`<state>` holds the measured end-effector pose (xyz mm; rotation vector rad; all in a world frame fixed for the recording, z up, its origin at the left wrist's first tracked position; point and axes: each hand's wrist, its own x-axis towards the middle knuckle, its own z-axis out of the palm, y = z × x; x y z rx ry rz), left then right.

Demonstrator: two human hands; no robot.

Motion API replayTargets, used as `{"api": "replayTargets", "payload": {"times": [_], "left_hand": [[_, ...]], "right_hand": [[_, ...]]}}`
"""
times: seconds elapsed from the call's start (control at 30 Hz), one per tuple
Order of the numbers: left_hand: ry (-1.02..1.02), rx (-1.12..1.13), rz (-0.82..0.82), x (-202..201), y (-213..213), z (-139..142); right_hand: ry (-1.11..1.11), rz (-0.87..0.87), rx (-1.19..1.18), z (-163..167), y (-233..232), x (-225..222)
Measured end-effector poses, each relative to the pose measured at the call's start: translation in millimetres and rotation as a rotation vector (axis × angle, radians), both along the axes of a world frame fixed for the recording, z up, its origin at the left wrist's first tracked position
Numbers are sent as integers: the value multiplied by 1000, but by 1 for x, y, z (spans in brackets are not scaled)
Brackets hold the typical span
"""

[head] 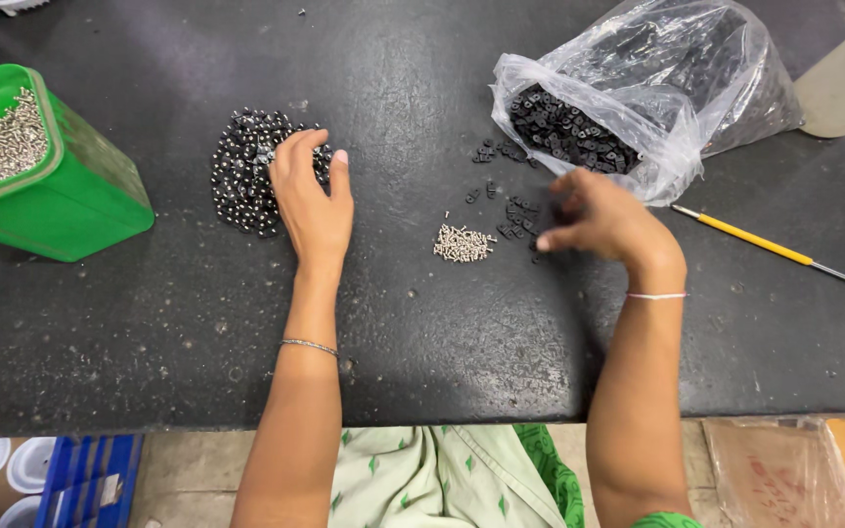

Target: The person picks small metal screws and black plastic fastener bodies from piles on a workbench, inserts each screw into a plastic part by hand, and places the completed assembly into a growing pile, repeating the cycle continuously.

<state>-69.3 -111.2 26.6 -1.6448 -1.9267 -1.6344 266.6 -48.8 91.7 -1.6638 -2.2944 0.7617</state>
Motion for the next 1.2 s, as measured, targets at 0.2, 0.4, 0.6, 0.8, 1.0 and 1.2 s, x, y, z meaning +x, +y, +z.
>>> {"api": "replayTargets", "payload": {"times": [0.2, 0.4, 0.6, 0.8, 1.0, 1.2], "left_hand": [[-14, -26, -22, 5, 9, -3], [-17, -41, -48, 9, 7, -5], [-28, -42, -67, 12, -2, -5], [-49, -30, -51, 6, -10, -3], [-87, -41, -41, -2, -9, -3], [-69, -25, -68, -4, -7, -6]], "right_hand": [[50, 10, -80, -19, 5, -18], [258, -39, -13, -36, 7, -32], [373, 1, 283, -54, 11, -44], [216, -145, 571, -68, 8, -43], [208, -152, 687, -78, 21, -41], [323, 40, 604, -83, 26, -64]]}}
